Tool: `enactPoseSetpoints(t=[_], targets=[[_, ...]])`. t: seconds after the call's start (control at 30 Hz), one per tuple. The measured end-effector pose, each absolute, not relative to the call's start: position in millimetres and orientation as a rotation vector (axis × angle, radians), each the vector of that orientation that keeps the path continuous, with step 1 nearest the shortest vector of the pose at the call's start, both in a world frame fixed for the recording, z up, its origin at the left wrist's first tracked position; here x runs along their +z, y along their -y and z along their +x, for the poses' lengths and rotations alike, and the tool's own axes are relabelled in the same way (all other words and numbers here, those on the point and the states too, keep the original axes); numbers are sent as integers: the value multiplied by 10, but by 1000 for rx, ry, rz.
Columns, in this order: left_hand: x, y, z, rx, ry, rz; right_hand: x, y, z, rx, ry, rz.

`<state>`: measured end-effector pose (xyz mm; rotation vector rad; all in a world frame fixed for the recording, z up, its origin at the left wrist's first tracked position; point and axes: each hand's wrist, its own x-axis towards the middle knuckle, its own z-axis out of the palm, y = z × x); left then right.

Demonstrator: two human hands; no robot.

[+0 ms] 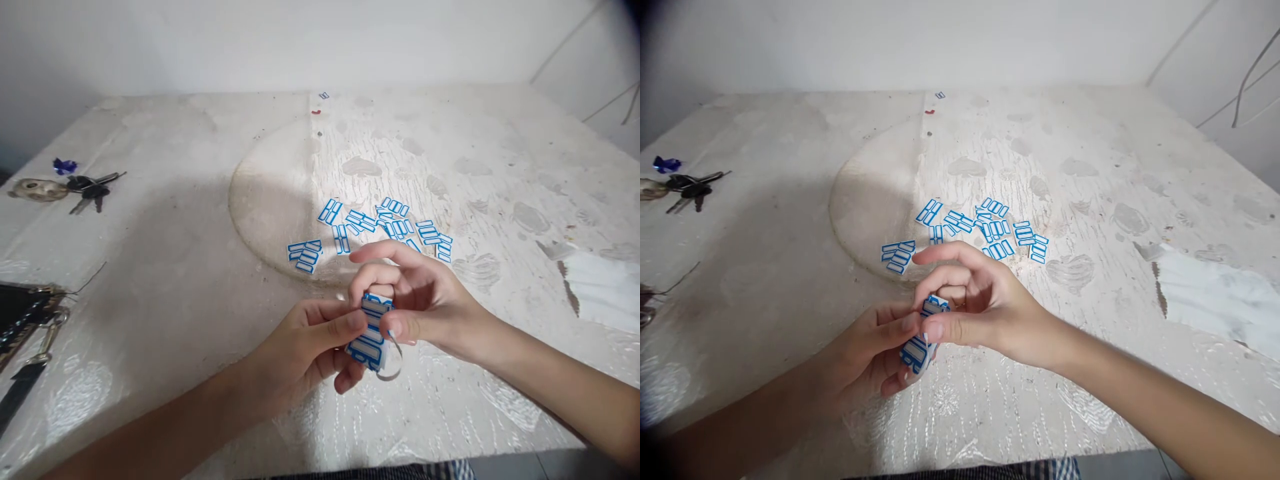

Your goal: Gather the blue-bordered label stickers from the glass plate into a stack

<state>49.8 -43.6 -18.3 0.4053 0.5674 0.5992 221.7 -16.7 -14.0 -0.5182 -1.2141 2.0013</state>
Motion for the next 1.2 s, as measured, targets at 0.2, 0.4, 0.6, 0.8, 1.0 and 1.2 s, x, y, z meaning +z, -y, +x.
enactPoseSetpoints(t=[0.2,0.4,0.6,0.8,1.0,1.2], targets=[[-192,439,487,610,-504,443,-124,166,2228,1903,1250,-572],[-124,420,476,614,-462,504,-123,143,2253,1899,1193,-576],[-95,412,452,564,-460,444,-129,129,2295,1872,1301,-605],[-88,404,424,541,-391,409,-131,107,2316,1865,1373,-542],[-79,401,413,515,-382,393,-121,128,2298,1904,1336,-508],[-102,400,404,508,-364,403,-142,147,2287,1880,1346,-502]])
